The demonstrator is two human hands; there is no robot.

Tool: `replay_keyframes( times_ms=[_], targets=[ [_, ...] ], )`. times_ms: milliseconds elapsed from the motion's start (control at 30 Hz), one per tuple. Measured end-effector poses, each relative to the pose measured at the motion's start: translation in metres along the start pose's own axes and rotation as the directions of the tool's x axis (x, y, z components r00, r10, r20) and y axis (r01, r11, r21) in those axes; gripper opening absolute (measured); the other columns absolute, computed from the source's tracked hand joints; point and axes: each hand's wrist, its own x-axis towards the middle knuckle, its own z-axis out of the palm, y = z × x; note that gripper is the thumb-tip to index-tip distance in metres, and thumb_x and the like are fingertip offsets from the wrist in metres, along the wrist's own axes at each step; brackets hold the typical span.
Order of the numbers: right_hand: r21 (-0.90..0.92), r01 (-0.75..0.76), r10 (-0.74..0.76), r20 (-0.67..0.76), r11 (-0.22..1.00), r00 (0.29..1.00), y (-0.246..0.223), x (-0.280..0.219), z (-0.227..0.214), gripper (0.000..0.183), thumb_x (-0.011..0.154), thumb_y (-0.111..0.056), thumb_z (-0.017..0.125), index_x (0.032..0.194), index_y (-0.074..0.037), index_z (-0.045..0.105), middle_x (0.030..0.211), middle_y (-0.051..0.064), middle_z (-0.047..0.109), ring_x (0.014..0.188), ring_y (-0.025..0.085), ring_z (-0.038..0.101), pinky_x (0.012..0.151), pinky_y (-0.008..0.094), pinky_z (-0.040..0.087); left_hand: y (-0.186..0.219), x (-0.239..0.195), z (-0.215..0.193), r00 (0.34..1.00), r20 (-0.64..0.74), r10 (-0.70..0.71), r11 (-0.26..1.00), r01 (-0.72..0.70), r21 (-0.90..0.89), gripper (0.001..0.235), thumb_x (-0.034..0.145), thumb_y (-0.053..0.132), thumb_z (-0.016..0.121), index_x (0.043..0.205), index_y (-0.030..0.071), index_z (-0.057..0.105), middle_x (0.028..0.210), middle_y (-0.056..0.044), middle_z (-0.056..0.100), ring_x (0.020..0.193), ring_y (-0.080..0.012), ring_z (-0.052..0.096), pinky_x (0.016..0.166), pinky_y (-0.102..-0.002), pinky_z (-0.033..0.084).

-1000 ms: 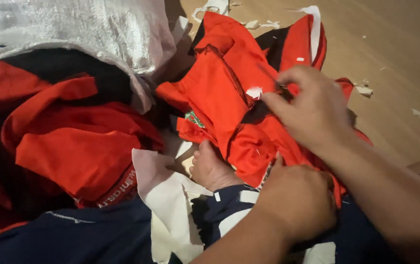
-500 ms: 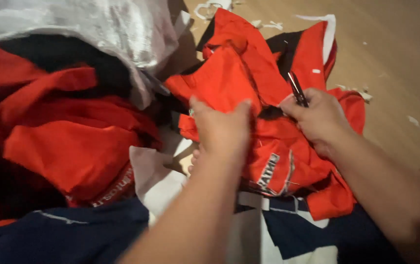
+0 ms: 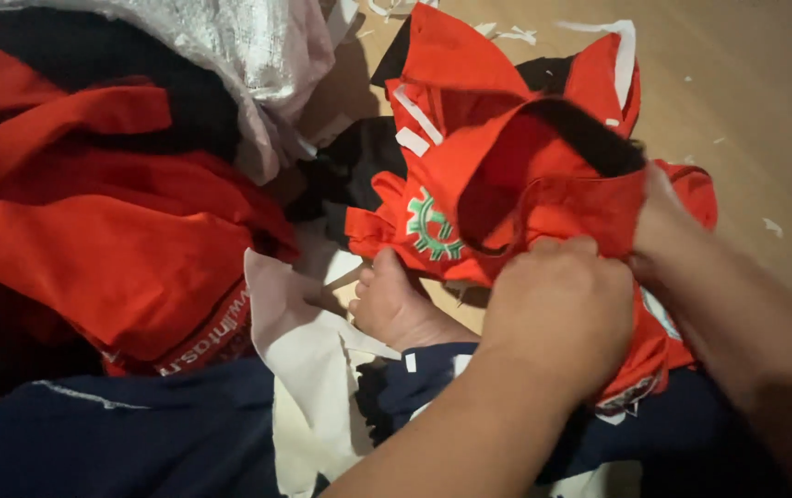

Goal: The person uses scissors to cut a white label and various white and black fabric strips from a red garment. The person holds the garment with one hand and cuts with the other, occasionally adjusting the fabric to access different areas.

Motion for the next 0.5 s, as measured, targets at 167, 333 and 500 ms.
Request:
replay_keyframes(
  times_ms=[167,333,500],
  targets=[
    [-0.454,0.226,-0.289,-0.073,0.862,0.954,0.049,0.026,-0.006,0.018,0.089,-0.031,0.065,0.088,-0.012,0.065,0.071,0.003,0.051,0.071,0.018,0.043,0.059,0.045,0.035,-0.014,0.011,-0.054,0.842,-0.529,0.108,0.994,-0.075,0.083,0.014,0.087,0.018,0.066,0.099,0.010,0.067,0.086,-0.011,0.060,0.077,-0.0398,0.053,0.060,-0.053,0.036],
    [-0.050,0.185,-0.191,-0.307,0.981,0.932,0.028,0.008,-0.019,0.019,0.097,-0.026,0.072,0.114,-0.025,0.064,0.106,-0.004,0.072,0.094,0.014,0.069,0.076,0.034,0.055,-0.047,0.042,-0.087,0.722,-0.135,-0.679,0.730,0.643,-0.231,0.108,0.071,0.043,0.085,0.155,0.029,0.019,0.154,-0.010,0.048,0.140,-0.0385,0.043,0.112,-0.053,0.030],
    [-0.004,-0.027,0.024,-0.376,1.000,0.926,0.031,0.015,-0.038,0.016,0.096,-0.008,0.065,0.106,-0.020,0.069,0.091,-0.002,0.069,0.071,0.012,0.067,0.052,0.032,0.055,-0.037,0.035,-0.089,0.574,0.296,-0.763,0.407,0.784,-0.470,0.087,0.077,0.010,0.057,0.158,0.040,0.041,0.131,0.002,0.073,0.095,-0.0248,0.076,0.079,-0.037,0.062]
  ],
)
